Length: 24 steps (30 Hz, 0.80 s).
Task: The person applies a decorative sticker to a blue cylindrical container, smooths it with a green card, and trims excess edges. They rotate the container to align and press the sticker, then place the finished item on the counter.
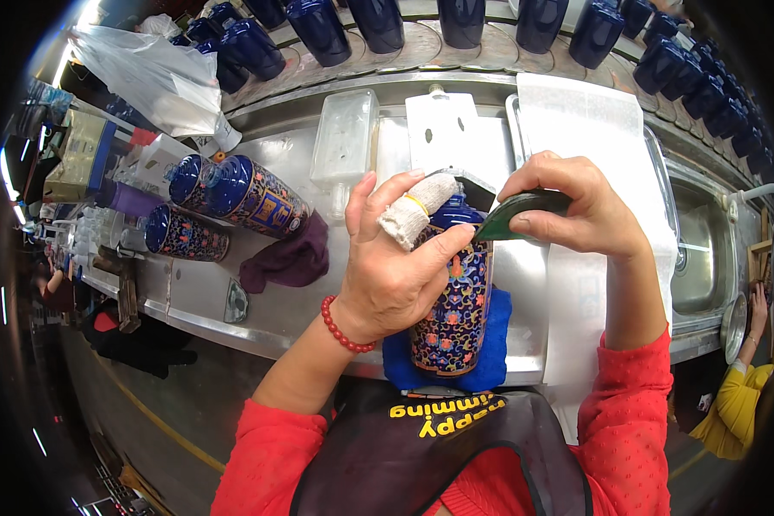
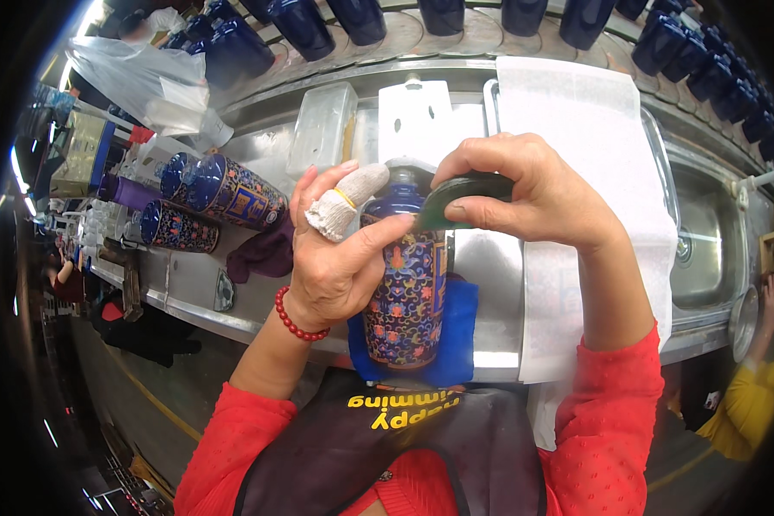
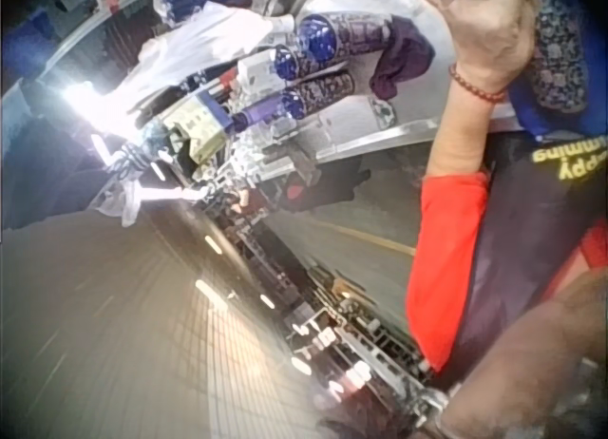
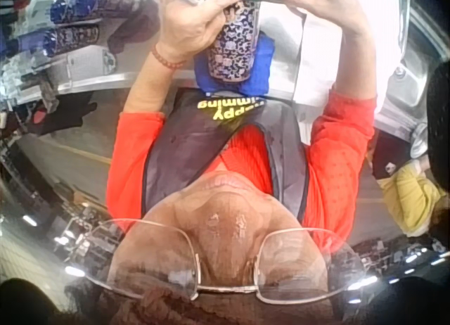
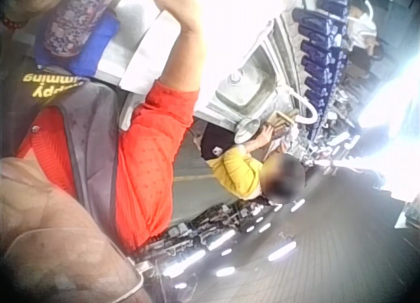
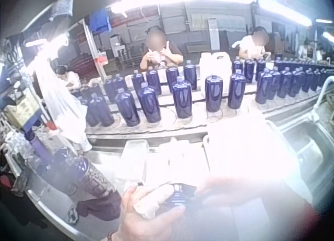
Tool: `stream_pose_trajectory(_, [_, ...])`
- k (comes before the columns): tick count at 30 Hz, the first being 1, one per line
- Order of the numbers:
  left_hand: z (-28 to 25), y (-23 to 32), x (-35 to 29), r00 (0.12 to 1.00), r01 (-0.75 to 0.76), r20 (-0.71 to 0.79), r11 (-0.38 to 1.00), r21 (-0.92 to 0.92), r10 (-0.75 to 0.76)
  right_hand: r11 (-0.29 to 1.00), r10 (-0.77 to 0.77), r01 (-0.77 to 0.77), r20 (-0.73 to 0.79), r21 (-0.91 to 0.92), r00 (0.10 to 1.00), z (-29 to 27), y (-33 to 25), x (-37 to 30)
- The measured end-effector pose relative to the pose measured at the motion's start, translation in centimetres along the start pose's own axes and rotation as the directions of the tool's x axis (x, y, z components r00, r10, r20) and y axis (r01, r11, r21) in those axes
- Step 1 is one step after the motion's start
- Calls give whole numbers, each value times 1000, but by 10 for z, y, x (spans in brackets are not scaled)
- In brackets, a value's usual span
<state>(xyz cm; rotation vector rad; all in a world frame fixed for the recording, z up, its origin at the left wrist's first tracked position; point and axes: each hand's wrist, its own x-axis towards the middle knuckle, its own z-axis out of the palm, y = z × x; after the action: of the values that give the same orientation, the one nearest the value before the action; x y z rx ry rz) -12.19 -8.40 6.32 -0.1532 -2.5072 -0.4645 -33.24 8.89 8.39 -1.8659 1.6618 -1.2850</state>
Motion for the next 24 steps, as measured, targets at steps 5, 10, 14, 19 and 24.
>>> stream_pose_trajectory(5, [0, 0, 1, 1000, 5, -3, 1000, -18, -5, 1000, 19, -18, 7, -12, 1000, 1, -2, -2])
stream_pose_trajectory(10, [0, -1, 0, 999, 39, -34, 998, -59, -41, 961, 266, -264, -25, 80, 964, 0, -4, -10])
stream_pose_trajectory(14, [0, -7, -1, 992, 62, -95, 983, -172, -79, 930, 361, -348, -116, 119, 925, 5, -2, -12])
stream_pose_trajectory(19, [4, -9, -6, 986, 101, -112, 972, -211, -127, 908, 390, -374, -55, 189, 919, 9, -2, -10])
stream_pose_trajectory(24, [4, -11, -10, 981, 113, -126, 965, -236, -146, 879, 439, -419, -44, 228, 897, 12, -6, -8])
